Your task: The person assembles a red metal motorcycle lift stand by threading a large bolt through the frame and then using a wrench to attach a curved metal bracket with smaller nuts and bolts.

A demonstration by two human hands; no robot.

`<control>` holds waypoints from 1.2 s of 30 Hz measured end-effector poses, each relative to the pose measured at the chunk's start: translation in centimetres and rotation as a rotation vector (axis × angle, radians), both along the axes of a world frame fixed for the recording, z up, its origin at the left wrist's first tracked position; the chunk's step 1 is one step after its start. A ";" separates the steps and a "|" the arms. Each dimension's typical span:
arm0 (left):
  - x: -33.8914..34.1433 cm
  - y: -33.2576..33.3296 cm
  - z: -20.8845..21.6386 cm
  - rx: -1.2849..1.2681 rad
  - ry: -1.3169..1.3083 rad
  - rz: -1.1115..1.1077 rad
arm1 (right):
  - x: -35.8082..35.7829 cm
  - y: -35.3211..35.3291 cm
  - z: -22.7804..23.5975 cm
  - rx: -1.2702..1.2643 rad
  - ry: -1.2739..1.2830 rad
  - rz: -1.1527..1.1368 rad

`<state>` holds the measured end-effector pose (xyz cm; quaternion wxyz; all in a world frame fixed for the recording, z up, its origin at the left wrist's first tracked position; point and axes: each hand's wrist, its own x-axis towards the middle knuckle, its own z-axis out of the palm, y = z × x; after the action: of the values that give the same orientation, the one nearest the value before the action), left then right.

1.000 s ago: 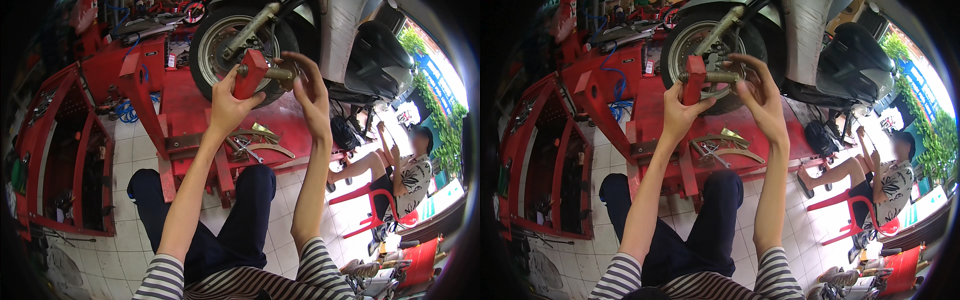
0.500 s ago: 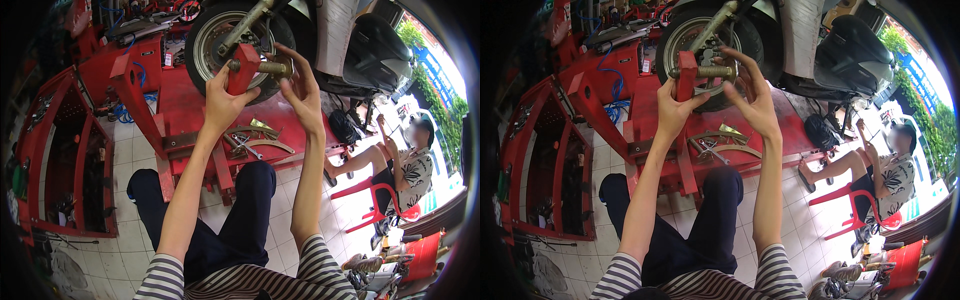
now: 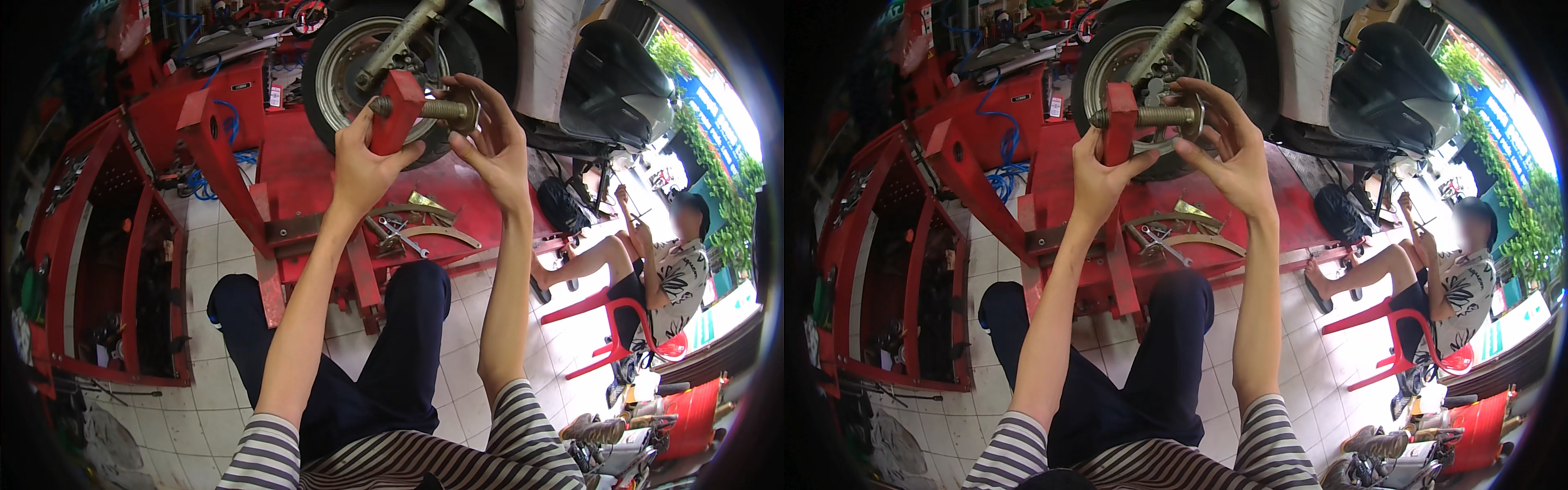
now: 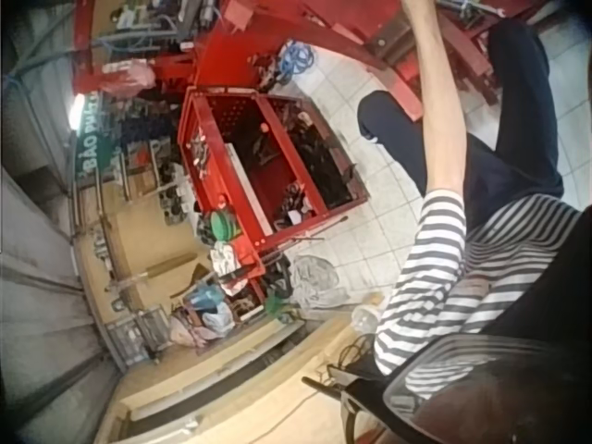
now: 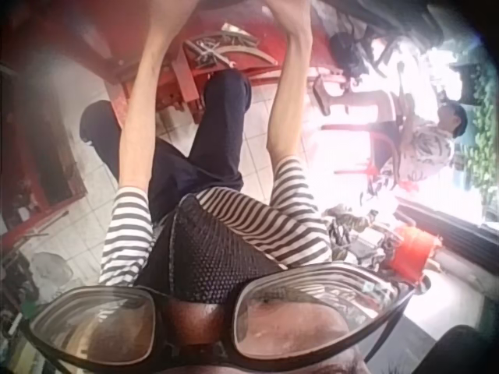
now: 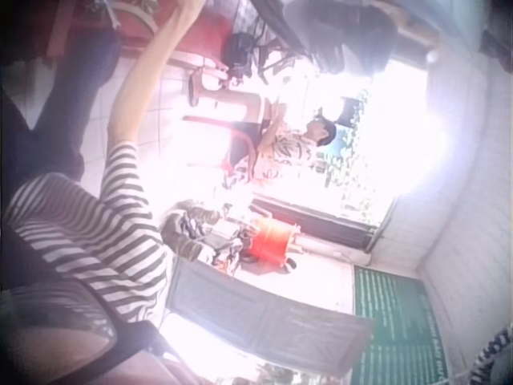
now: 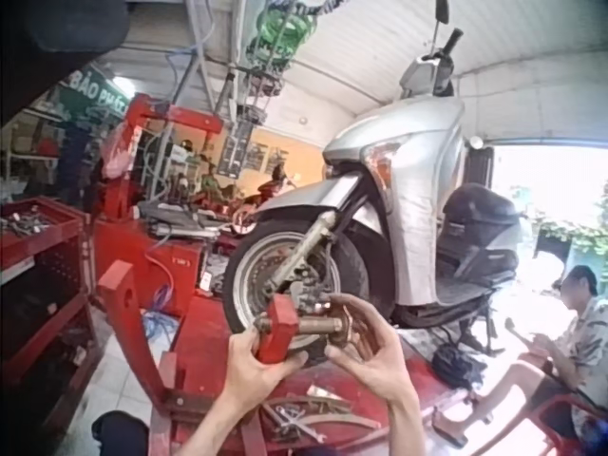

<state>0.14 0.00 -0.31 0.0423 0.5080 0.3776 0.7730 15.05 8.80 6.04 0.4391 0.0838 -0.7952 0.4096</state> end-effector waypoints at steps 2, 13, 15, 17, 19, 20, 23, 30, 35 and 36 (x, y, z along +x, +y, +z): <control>0.0 0.1 0.1 -0.011 0.000 0.004 | 1.1 0.4 1.3 -0.173 -0.212 -0.010; 0.1 -0.1 0.1 -0.007 0.023 0.000 | 0.6 -0.4 1.5 -0.101 -0.191 -0.081; 0.3 0.0 0.1 0.031 0.035 -0.008 | 0.8 -1.3 2.8 -0.342 -0.246 -0.086; 0.3 -0.1 0.1 0.018 0.029 0.007 | 0.6 -1.4 2.6 -0.329 -0.174 -0.071; 0.4 -0.2 0.0 0.004 0.031 0.014 | 0.5 -1.1 1.6 -0.108 -0.072 -0.085; 0.4 -0.2 0.1 -0.003 0.037 0.013 | 0.4 -1.0 1.1 0.043 -0.035 -0.110; 0.5 -0.5 0.1 0.001 0.042 0.026 | 1.1 -0.8 1.1 0.018 -0.100 -0.019; 0.6 -0.4 0.1 0.025 0.024 -0.001 | 0.9 -1.4 0.9 -0.037 0.079 -0.036; 0.5 -0.5 -0.1 0.028 0.037 0.017 | 2.3 -1.0 2.4 -0.231 -0.263 -0.166; 0.4 -0.5 -0.2 0.042 0.033 0.008 | 2.3 -1.5 2.9 -0.367 -0.302 -0.163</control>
<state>0.53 -0.54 -0.50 0.0222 0.5197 0.3639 0.7726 17.37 7.29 8.95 0.3548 -0.1236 -0.7683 0.5182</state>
